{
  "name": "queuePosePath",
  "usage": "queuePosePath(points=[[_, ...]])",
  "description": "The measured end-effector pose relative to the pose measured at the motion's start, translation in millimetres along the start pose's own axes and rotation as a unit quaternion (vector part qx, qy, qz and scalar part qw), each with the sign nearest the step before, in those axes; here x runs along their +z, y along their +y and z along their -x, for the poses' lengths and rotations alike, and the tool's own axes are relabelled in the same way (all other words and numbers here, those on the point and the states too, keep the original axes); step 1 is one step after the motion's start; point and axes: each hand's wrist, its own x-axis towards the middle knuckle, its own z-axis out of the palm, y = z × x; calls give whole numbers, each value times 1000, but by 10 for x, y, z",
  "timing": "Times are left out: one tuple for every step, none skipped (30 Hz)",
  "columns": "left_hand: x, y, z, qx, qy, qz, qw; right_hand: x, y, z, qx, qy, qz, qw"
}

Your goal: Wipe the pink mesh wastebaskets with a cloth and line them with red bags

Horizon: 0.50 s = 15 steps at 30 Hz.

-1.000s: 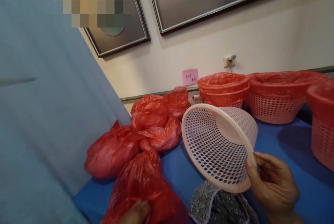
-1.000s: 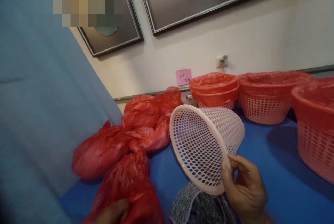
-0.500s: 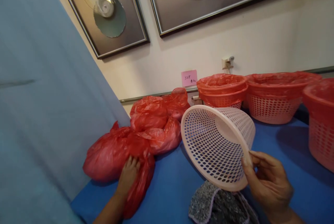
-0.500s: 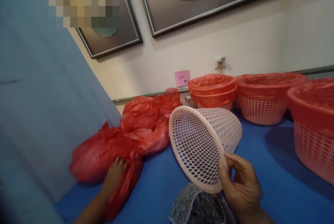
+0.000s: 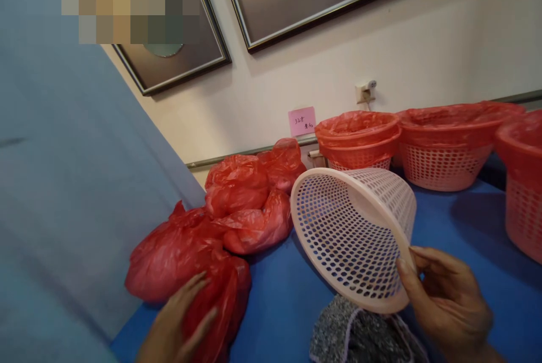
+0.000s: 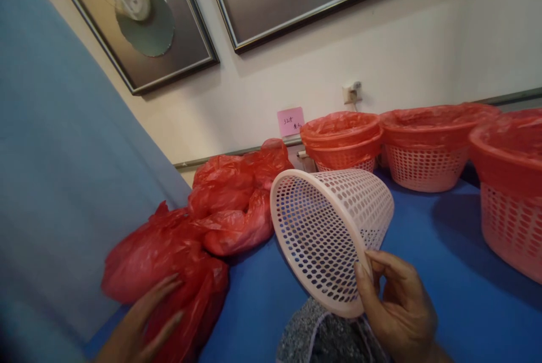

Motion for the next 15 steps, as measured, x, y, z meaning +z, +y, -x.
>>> queuePosePath(points=[[55, -89, 137, 46, -29, -34, 998, 2, -11, -3, 0, -1, 0, 1000], [126, -172, 253, 79, -62, -74, 992, 2, -15, -2, 1, 1, -2, 1000], [207, -242, 336, 95, -91, -115, 985, 0, -14, 3, 4, 4, -3, 1000], [290, -295, 378, 95, -113, -150, 977, -4, -8, 10, 9, 5, -6, 1000], [369, -326, 378, 91, -125, -176, 972, -9, 1, 19, 15, 5, -9, 1000], [439, -335, 337, 85, -127, -192, 969, -14, 11, 28, 23, 4, -13, 1000], [499, -326, 264, 80, -124, -196, 969, -19, 20, 35, 28, 2, -16, 999], [548, -302, 168, 76, -119, -191, 971, -21, 27, 40, 32, 0, -19, 999], [588, -268, 61, 68, -121, -181, 974, -22, 31, 42, 32, -1, -20, 999], [622, -230, -48, 55, -130, -169, 976, -19, 31, 41, 28, -1, -21, 999], [653, -193, -149, 38, -143, -159, 976, -15, 28, 38, 23, 0, -22, 999], [681, -158, -238, 20, -158, -153, 975, -9, 24, 33, 19, 1, -23, 1000], [709, -128, -311, 1, -167, -152, 974, -2, 19, 29, 16, 2, -26, 1000], [735, -103, -368, -15, -170, -156, 973, 5, 14, 26, 17, 3, -29, 999], [756, -81, -410, -26, -166, -162, 973, 12, 10, 25, 19, 5, -31, 999]])
